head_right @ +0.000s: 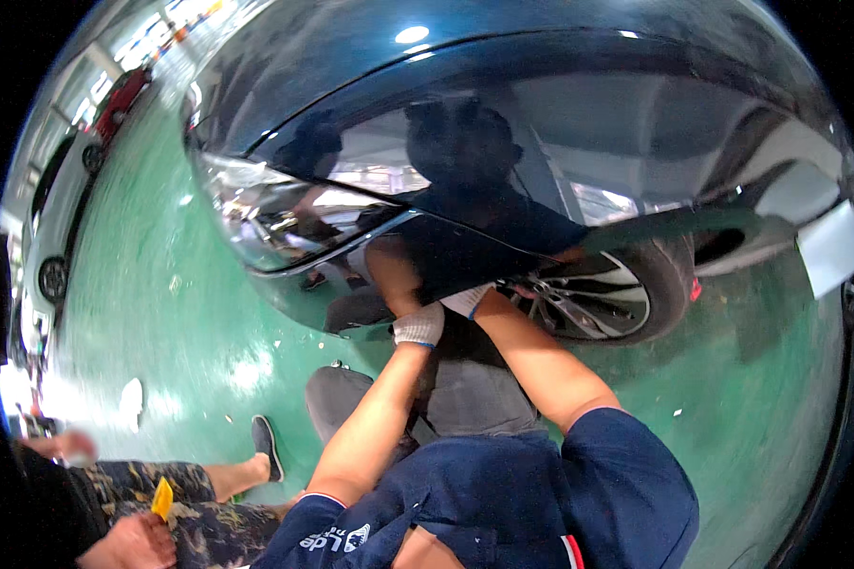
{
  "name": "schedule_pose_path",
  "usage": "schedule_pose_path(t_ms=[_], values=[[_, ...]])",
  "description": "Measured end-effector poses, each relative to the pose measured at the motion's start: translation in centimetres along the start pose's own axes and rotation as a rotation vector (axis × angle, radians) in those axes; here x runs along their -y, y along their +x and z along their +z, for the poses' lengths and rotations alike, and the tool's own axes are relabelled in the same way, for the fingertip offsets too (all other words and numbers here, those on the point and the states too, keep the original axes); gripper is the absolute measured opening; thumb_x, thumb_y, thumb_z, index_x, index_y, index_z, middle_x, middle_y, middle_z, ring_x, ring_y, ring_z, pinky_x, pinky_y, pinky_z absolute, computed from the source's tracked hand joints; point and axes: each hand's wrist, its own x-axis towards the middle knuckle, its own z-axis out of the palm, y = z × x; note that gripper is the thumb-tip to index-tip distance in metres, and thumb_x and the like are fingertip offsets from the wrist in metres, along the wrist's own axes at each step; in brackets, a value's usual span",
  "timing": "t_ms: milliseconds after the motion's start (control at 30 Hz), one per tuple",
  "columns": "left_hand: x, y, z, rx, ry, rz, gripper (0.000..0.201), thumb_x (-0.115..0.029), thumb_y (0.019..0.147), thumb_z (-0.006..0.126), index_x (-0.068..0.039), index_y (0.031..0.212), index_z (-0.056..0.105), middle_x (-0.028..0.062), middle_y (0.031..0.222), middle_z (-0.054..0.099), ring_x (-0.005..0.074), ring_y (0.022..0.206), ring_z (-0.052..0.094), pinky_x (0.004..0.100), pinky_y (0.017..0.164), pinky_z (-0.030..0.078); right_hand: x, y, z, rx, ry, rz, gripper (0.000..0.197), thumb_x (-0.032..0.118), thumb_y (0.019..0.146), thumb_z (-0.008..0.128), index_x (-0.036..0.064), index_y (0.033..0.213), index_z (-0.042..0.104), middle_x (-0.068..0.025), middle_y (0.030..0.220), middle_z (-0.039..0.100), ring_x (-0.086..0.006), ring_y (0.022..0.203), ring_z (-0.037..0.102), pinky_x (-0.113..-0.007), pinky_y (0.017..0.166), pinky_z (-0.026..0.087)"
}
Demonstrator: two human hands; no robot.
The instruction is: The person compares a white rectangular template against the front bumper of a dark car to check alignment. They then put on gloves and use a screwdriver to remove screws from the lower section of the bumper near the wheel arch, detaching a plastic trim piece.
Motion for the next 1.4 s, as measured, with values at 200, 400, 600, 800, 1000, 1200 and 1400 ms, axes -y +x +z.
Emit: schedule_pose_path(t_ms=[200, 400, 600, 800, 1000, 1200, 1400], values=[[-3.8, -2.2, -3.6, 0.18, 0.214, -0.039, 0.039, -0.031, 0.102, 0.045, -0.004, 0.122, 0.066, 0.0273, 0.126, 0.066, 0.0496, 0.109, 0.064, 0.055, 0.094, 0.051, 2.9, -1.7, -2.9, -0.194, -0.107, -0.051, 0.042, 0.027, 0.098, 0.053, 0.0036, 0.131, 0.064, -0.0208, 0.135, 0.064, -0.0347, 0.126, 0.06, -0.045, 0.11, 0.042], [-9.7, -4.3, -9.9, 0.141, -0.191, 0.226, 0.036, -0.025, 0.095, 0.065, -0.002, 0.122, 0.067, 0.027, 0.114, 0.068, 0.0471, 0.107, 0.064, 0.0535, 0.093, 0.051, 5.2, -6.9, -9.7, 0.043, 0.958, 0.416, 0.03, 0.02, 0.107, 0.052, -0.002, 0.118, 0.068, -0.0094, 0.087, 0.069, -0.0136, 0.065, 0.058, -0.03, 0.062, 0.049], [-11.1, -7.1, -14.0, 0.319, -0.349, 0.324, 0.033, -0.014, 0.092, 0.072, -0.001, 0.122, 0.068, 0.0218, 0.125, 0.068, 0.0391, 0.119, 0.063, 0.0458, 0.106, 0.047, 6.6, -11.2, -12.6, -0.417, 1.326, 0.218, 0.028, 0.013, 0.105, 0.053, -0.0044, 0.126, 0.06, -0.0104, 0.082, 0.064, -0.0106, 0.061, 0.051, -0.024, 0.056, 0.041], [-10.9, -7.7, -15.3, 0.451, -0.395, 0.185, 0.033, -0.016, 0.092, 0.073, -0.001, 0.121, 0.068, 0.0195, 0.127, 0.069, 0.0362, 0.12, 0.064, 0.0433, 0.106, 0.047, 8.7, -11.2, -14.2, -0.718, 1.543, -0.204, 0.03, 0.028, 0.097, 0.06, 0.0024, 0.114, 0.062, -0.0064, 0.072, 0.055, -0.0154, 0.056, 0.047, -0.031, 0.058, 0.041], [-10.7, -7.1, -14.0, 0.34, -0.163, 0.173, 0.07, -0.026, 0.089, 0.076, 0.004, 0.146, 0.049, 0.0281, 0.142, 0.055, 0.0406, 0.134, 0.052, 0.044, 0.114, 0.04, 11.7, -8.8, -13.5, -0.887, 1.77, -0.111, 0.038, 0.048, 0.096, 0.055, 0.0113, 0.097, 0.065, -0.0038, 0.067, 0.053, -0.0164, 0.056, 0.046, -0.034, 0.06, 0.042], [-9.2, -5.0, -9.8, 0.14, -0.23, -0.155, 0.049, -0.036, 0.094, 0.069, 0.006, 0.119, 0.064, 0.0336, 0.112, 0.068, 0.0488, 0.105, 0.068, 0.0524, 0.091, 0.054, 10.8, -4.7, -6.4, -0.757, 0.79, 0.436, 0.009, 0.016, 0.091, 0.062, 0.0067, 0.089, 0.063, -0.0125, 0.085, 0.065, -0.0231, 0.079, 0.064, -0.042, 0.08, 0.052], [-4.5, -3.2, -6.2, 0.392, 0.405, -0.092, 0.042, -0.038, 0.104, 0.047, -0.005, 0.118, 0.067, 0.0244, 0.103, 0.073, 0.0424, 0.095, 0.07, 0.0508, 0.081, 0.055, 7.1, -4.1, -1.6, -0.62, -0.014, -0.037, 0.021, 0.006, 0.087, 0.065, 0.0015, 0.107, 0.062, -0.0168, 0.114, 0.067, -0.0319, 0.107, 0.064, -0.044, 0.096, 0.049]])
